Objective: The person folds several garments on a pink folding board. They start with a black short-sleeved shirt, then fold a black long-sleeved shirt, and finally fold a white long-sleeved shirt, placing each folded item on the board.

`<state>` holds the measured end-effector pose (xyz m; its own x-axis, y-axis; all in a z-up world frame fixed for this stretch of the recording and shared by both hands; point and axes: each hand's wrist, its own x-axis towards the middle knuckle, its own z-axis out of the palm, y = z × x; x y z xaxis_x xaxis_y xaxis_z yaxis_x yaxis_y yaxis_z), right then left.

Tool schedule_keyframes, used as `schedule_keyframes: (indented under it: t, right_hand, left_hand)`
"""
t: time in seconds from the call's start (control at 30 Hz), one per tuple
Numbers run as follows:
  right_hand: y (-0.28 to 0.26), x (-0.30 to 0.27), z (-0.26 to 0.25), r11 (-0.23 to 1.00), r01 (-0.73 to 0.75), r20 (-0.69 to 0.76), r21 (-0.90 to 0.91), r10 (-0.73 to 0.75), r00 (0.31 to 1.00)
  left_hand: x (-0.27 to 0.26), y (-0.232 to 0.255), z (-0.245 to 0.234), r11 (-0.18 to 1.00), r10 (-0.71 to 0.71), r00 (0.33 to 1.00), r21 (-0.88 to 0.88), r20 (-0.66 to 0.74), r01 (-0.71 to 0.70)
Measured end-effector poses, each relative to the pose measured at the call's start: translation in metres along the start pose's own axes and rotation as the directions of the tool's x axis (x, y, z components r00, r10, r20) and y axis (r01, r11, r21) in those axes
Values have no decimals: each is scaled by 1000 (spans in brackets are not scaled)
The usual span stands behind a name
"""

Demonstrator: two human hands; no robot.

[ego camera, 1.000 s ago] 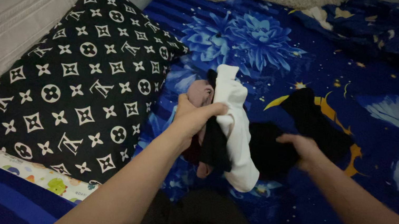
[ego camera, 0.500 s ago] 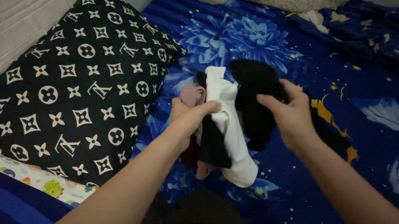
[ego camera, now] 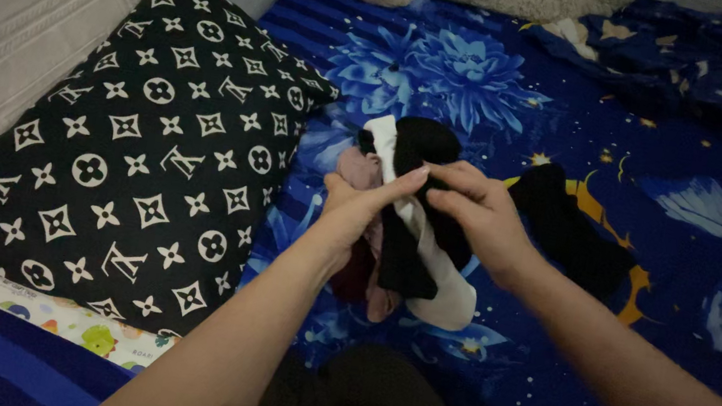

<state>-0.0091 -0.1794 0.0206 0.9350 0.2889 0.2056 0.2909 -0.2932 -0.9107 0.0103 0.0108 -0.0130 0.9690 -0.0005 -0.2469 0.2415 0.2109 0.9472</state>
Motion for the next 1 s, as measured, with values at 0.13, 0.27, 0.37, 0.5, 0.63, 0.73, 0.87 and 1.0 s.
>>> schedule_keyframes:
  t: [0.13,0.27,0.37,0.5,0.63,0.73,0.87,1.0]
  right_hand:
    - [-1,3,-5,985,-100,50,140,94,994]
    - [-1,-2,-9,941,-113,108,320,82,991]
    - [-2,-4,-14,895,-142,127,422,97,987]
    - [9,-2,-36,885,-171,68,432,157,985]
    - [55,1,-64,929,-253,-181,271,307,934]
    - [116,-5,-96,938,-341,-303,-63,307,902]
    - [210,-27,-148,674,-419,-275,-608,317,908]
    - [283,-43,-185,175,-333,-222,-927,460,860]
  left_hand:
    - [-3,4,3,991,-29,999,127,-46,34]
    - [-2,0,5,992,20,996,128,-91,-8]
    - [1,-3,8,990,92,989,117,-118,-78]
    - [5,-4,18,988,98,983,131,-155,-78]
    - [6,-2,28,983,68,986,178,-150,-41]
    - [7,0,34,983,81,985,177,-149,-54]
    - [6,3,33,987,37,989,162,-145,-14]
    - [6,5,30,985,30,990,175,-138,-6]
